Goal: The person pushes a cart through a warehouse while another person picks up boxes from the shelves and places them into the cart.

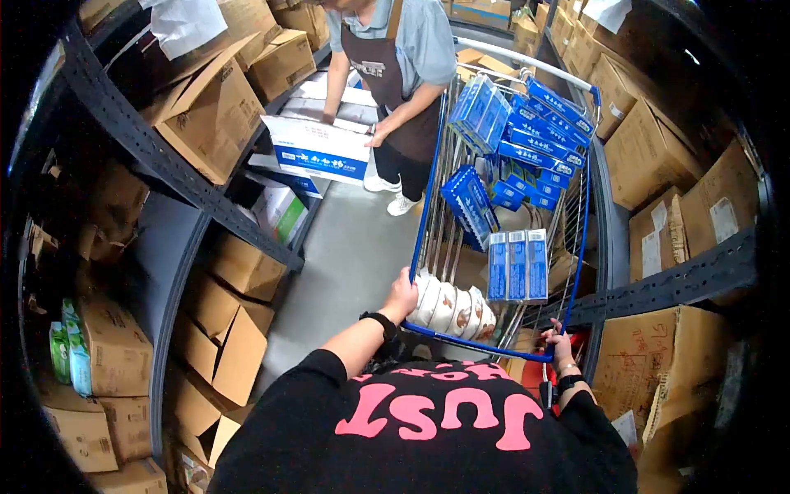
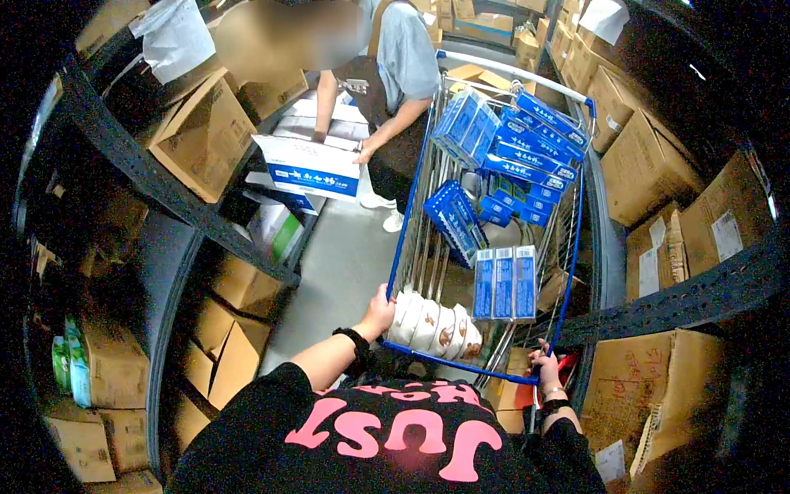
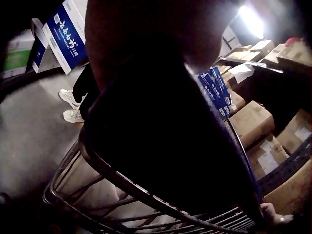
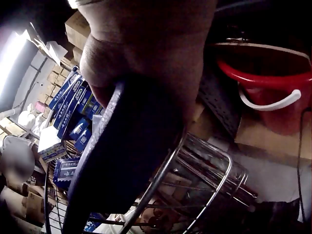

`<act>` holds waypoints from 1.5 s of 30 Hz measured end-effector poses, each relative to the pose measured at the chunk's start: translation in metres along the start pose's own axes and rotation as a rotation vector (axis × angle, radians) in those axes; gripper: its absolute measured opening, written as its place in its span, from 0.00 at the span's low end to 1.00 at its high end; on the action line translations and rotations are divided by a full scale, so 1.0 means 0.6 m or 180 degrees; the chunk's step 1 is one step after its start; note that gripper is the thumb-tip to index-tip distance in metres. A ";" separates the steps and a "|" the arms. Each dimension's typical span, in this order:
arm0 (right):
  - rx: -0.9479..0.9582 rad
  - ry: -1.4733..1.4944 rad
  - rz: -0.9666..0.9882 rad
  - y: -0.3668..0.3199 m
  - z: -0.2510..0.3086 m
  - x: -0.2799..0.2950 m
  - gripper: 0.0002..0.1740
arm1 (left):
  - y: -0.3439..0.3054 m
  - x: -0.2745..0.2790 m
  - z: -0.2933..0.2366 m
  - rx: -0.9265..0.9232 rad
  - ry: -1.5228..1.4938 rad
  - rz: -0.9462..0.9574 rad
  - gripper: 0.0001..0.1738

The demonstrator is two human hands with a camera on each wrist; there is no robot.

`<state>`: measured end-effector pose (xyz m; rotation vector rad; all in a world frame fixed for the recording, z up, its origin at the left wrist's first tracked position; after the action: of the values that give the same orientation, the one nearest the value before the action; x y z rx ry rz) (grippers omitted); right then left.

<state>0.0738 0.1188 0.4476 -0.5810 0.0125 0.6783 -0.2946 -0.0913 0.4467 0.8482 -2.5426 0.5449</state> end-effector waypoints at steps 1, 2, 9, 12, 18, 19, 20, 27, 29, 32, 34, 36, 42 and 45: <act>0.0073 0.0021 0.0008 0.008 -0.008 0.006 0.32 | 0.000 0.002 0.001 -0.0001 -0.0005 0.0017 0.20; 0.0051 0.0064 0.0009 0.006 -0.012 0.006 0.32 | -0.004 0.004 0.001 0.0026 -0.0005 0.0014 0.20; -0.0037 0.0175 -0.0031 -0.009 -0.007 0.009 0.31 | -0.025 0.006 -0.028 0.0242 -0.0098 0.0101 0.20; -0.0021 0.0224 -0.0042 -0.017 -0.017 0.004 0.31 | -0.027 0.005 -0.012 0.0139 -0.0010 -0.0007 0.20; -0.0117 0.0173 -0.0049 -0.052 -0.024 0.008 0.32 | -0.047 -0.007 -0.005 0.0102 0.0054 -0.0003 0.19; -0.0031 0.0192 -0.0010 -0.047 -0.018 0.002 0.32 | -0.042 -0.006 -0.006 0.0101 0.0108 -0.0053 0.19; -0.0076 0.0125 0.0049 -0.035 -0.006 0.003 0.32 | -0.034 -0.008 -0.006 0.0099 0.0162 -0.0103 0.19; -0.0046 0.0258 -0.0018 -0.013 -0.002 0.030 0.32 | -0.027 -0.033 -0.031 0.0104 0.0071 -0.0064 0.20; -0.0027 0.0268 0.0015 -0.009 0.001 0.035 0.32 | -0.024 -0.040 -0.029 0.0240 0.0104 -0.0049 0.19; -0.0016 0.0236 0.0048 -0.007 0.002 0.040 0.32 | -0.025 -0.038 -0.041 0.0321 0.0269 -0.0028 0.19; -0.0020 0.0226 0.0108 -0.008 0.000 0.044 0.32 | -0.029 -0.039 -0.042 0.0143 0.0262 -0.0115 0.18; 0.0001 0.0200 0.0015 -0.013 0.000 0.037 0.31 | -0.025 -0.041 -0.032 -0.0015 0.0248 -0.0158 0.18; 0.0038 0.0368 0.0045 -0.019 -0.004 0.028 0.33 | -0.023 -0.030 -0.013 0.0182 0.0256 -0.0206 0.19; 0.0078 0.0421 -0.0003 -0.048 -0.013 0.013 0.34 | -0.052 -0.007 -0.015 0.0017 0.0028 -0.0129 0.19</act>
<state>0.0987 0.1014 0.4542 -0.6015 0.1435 0.6370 -0.2699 -0.1080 0.4594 0.8950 -2.5115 0.5416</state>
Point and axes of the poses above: each hand's wrist, its own y-axis towards the middle knuckle, its own x-axis out of the back of the hand, z = x × y, the point moved 1 cm from there along y, towards the middle knuckle, and after that the axes turned 10 degrees about z, right-handed, at the moved point
